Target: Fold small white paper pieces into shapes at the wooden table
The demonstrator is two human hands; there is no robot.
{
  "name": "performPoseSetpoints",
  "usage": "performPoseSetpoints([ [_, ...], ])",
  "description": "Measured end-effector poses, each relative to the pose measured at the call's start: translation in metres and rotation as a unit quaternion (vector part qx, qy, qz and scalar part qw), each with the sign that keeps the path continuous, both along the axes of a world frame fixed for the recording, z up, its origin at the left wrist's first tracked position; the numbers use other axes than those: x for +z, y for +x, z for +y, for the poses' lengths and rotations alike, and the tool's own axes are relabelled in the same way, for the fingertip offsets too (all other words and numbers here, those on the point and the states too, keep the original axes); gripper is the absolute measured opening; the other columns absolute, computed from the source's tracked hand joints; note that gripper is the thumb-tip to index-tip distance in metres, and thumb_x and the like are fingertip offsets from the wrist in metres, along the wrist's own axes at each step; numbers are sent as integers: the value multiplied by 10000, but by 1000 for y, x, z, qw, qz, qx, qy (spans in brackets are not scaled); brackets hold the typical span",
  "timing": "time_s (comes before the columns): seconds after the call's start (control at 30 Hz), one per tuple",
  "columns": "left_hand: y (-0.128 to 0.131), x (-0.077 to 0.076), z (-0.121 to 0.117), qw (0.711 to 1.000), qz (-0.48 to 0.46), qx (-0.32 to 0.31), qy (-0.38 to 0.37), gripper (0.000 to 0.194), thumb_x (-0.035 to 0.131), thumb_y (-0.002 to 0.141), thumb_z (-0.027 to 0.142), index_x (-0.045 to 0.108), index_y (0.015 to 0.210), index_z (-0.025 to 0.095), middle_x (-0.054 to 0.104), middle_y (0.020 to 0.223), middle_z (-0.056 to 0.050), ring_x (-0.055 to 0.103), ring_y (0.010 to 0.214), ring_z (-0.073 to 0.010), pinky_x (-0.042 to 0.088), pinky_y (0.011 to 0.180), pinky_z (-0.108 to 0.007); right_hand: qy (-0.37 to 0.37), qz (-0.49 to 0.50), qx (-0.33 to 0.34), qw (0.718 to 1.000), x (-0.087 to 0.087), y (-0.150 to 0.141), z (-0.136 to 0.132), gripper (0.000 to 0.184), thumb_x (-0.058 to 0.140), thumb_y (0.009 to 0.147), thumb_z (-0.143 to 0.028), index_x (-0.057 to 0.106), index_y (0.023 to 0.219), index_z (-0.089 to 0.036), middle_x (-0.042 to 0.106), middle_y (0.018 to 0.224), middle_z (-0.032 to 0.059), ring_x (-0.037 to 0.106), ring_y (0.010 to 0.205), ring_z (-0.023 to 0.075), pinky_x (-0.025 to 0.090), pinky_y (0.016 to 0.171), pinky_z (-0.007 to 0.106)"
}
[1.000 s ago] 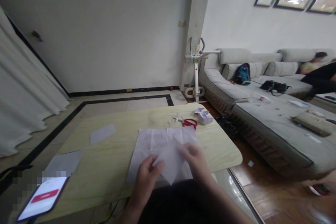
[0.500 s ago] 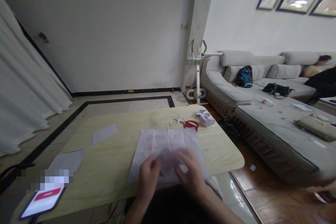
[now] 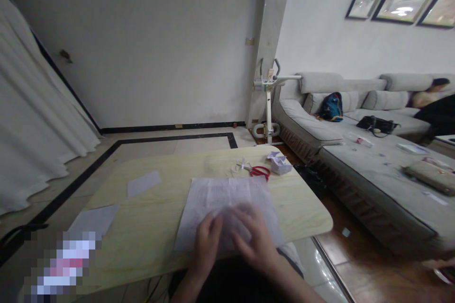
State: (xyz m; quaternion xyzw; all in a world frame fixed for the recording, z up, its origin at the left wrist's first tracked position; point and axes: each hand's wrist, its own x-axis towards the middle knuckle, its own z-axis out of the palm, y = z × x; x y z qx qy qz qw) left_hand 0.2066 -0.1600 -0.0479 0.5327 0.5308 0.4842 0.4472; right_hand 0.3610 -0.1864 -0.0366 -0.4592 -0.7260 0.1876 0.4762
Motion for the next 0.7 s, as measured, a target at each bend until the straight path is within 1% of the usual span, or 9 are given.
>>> performPoseSetpoints([
  [0.1,0,-4,2,1000,-15,12,-21,311,631,787,459,730,861,174,760,873,-84,680,897,-298,529,825,-381,-65,120,-31,990,2,1,7,365,564,868,-290,624,1218,-204,630,1086,106,592,977,241,485,875,371],
  [0.17,1,-8,2,999,-30,18,-40,319,662,768,455,731,895,171,753,947,-94,665,972,-303,511,871,-375,-130,176,-40,975,0,-1,14,271,573,868,-343,689,1058,-188,670,946,82,611,890,228,491,809,339],
  [0.23,2,-12,2,998,-36,23,-53,337,687,751,451,726,926,166,738,1008,-103,638,1038,-307,493,897,-363,-190,209,-38,959,-4,-4,19,242,595,848,-387,708,880,-175,673,795,53,612,791,214,487,726,310],
  [0.3,3,-15,2,998,-27,-1,-57,347,673,769,457,710,945,160,727,988,-99,632,1017,-300,491,874,-354,-223,235,-44,945,-8,-7,21,260,611,820,-411,683,760,-168,640,679,25,586,685,190,465,639,284],
  [0.37,4,-15,3,998,-11,-41,-47,328,644,795,466,683,904,159,707,864,-66,639,879,-264,502,782,-328,-233,260,-59,935,-11,-8,22,268,625,790,-419,651,697,-169,595,612,2,541,607,165,433,573,264],
  [0.4,4,-15,3,998,-4,-51,-42,310,640,798,467,662,862,165,678,792,-38,626,797,-236,497,720,-303,-235,268,-66,932,-12,-8,22,266,635,776,-421,641,685,-172,577,596,-6,522,586,156,421,555,258],
  [0.5,6,-12,4,999,9,-44,-21,292,646,792,456,567,706,189,535,635,35,526,627,-160,423,572,-234,-240,268,-74,930,-12,-7,23,266,650,753,-434,626,677,-180,552,587,-15,493,567,148,404,519,248],
  [0.6,6,-10,5,999,11,-51,-9,322,617,811,450,501,647,199,436,596,57,455,590,-137,378,540,-220,-245,259,-70,932,-8,-6,23,284,644,744,-457,612,669,-184,551,589,-14,491,565,148,401,505,244],
  [0.7,7,-9,6,999,8,-52,-8,331,606,805,467,485,647,203,430,610,54,445,602,-139,376,547,-220,-252,259,-48,931,-5,-5,24,309,632,748,-474,602,661,-179,537,576,-20,480,557,139,397,504,239],
])
